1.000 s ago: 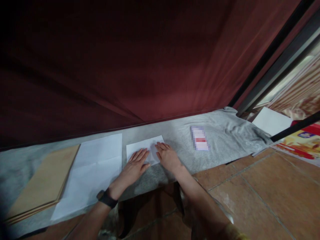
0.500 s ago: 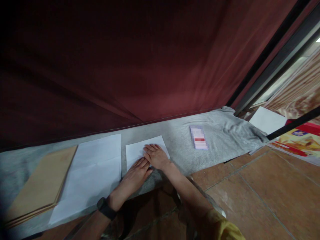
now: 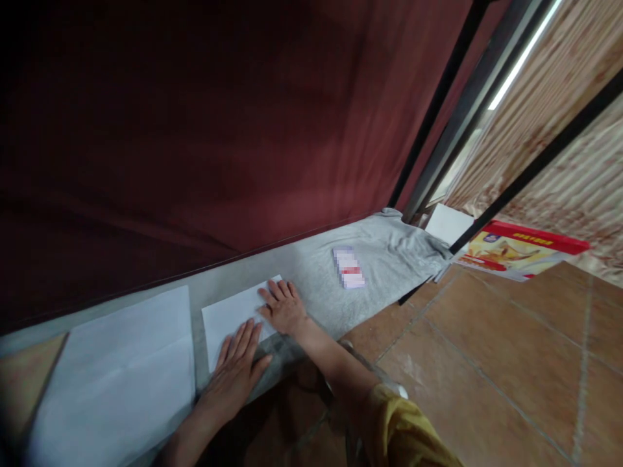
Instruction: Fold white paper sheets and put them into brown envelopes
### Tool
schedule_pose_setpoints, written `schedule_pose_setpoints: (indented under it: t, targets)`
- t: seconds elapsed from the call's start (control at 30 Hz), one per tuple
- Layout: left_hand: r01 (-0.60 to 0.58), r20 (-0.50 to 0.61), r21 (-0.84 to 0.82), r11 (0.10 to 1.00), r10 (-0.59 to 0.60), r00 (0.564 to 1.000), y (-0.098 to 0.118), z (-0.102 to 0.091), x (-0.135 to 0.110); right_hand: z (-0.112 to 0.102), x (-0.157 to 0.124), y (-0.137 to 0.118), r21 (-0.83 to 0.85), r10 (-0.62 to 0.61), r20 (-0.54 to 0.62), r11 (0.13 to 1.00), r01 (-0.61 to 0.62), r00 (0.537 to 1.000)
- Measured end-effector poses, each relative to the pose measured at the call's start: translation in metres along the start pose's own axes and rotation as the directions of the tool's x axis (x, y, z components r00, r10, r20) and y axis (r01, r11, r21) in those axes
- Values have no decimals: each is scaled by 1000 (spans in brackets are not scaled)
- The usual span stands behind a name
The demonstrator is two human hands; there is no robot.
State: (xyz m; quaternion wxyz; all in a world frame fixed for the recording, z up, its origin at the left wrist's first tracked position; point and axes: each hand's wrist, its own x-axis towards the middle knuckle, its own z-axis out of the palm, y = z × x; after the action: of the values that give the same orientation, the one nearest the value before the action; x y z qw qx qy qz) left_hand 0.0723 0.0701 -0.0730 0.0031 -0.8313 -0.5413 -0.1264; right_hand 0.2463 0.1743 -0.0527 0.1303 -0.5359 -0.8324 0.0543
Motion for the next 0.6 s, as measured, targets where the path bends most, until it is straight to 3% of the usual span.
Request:
schedule_pose_setpoints:
  t: [0.23,0.37,0.5,0.6]
  targets:
    - [254,-6,139,957,-256,967,-2,-10,3,-13,-3,3,42,158,-35,987,-157,987]
    - [259,7,218,941,-266,964,2,-23,10,-29,4,-1,118,318,28,940,-319,948]
    - [260,25,264,929,-276,961,6,-33,17,-38,10,3,240,466,132,841,-485,875]
    - [254,41,280,926,-275,960,8,-38,19,-40,12,10,328,492,173,788,-521,853]
